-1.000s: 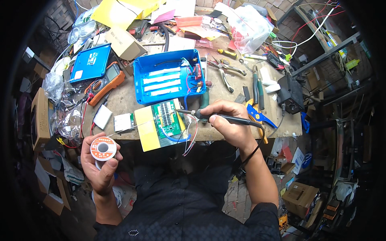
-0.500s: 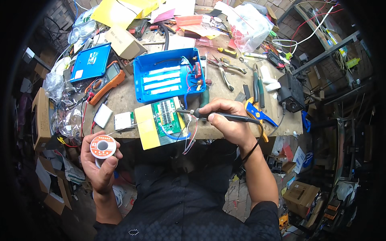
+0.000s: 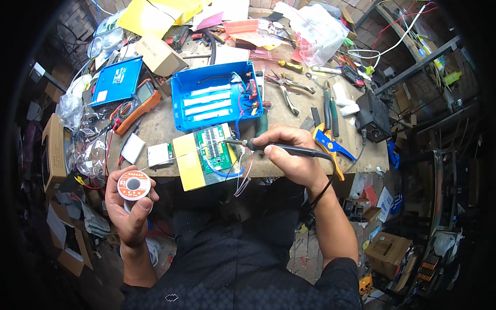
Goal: The person solders wires to a green circuit board using a soldering iron and solder wire. They repeatedly heat joints and apply solder, then place the board into a blue plastic case.
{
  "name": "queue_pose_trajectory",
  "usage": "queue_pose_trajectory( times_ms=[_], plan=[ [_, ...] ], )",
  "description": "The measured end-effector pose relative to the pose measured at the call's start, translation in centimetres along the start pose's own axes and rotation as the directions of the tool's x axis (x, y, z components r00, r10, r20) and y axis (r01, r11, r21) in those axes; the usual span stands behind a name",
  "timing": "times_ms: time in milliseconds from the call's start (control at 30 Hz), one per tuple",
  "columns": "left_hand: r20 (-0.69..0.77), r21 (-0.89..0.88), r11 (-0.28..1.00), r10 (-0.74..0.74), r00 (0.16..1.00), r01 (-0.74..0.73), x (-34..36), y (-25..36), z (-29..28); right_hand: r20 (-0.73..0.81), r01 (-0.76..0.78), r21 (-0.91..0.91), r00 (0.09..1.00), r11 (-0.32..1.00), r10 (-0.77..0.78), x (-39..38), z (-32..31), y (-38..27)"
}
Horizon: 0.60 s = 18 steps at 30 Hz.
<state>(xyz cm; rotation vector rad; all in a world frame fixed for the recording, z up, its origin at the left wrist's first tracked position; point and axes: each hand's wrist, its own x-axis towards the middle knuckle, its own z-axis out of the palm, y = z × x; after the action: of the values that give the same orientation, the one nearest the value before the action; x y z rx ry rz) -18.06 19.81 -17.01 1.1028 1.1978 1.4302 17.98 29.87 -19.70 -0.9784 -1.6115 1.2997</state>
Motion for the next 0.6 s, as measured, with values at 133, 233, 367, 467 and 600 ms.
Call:
queue_pose_trajectory(
  times_ms=[133,233,367,467,600],
  plan=[
    [0.007,-0.034,0.999,0.002,1.0,-0.002,0.04,0.03,0.15,-0.021,0.022,-0.007,1.0,1.0,-0.022,-0.06,0.32,0.03],
    [0.013,-0.091,0.996,0.005,1.0,-0.004,0.08,0.16,0.35,-0.001,0.001,-0.003,1.0,1.0,-0.001,-0.12,0.11,-0.15],
    [0.02,-0.089,0.996,0.005,1.0,-0.003,0.06,0.1,0.36,0.004,-0.009,0.011,1.0,1.0,0.009,-0.23,0.08,-0.12],
    [0.019,-0.079,0.997,0.005,1.0,-0.003,0.07,0.04,0.35,0.003,-0.005,0.004,1.0,1.0,0.005,-0.29,0.14,-0.21],
    [0.021,-0.075,0.997,0.001,1.0,0.001,0.09,0.01,0.34,-0.005,0.003,0.003,1.0,1.0,-0.003,-0.33,0.22,-0.15]
  ],
)
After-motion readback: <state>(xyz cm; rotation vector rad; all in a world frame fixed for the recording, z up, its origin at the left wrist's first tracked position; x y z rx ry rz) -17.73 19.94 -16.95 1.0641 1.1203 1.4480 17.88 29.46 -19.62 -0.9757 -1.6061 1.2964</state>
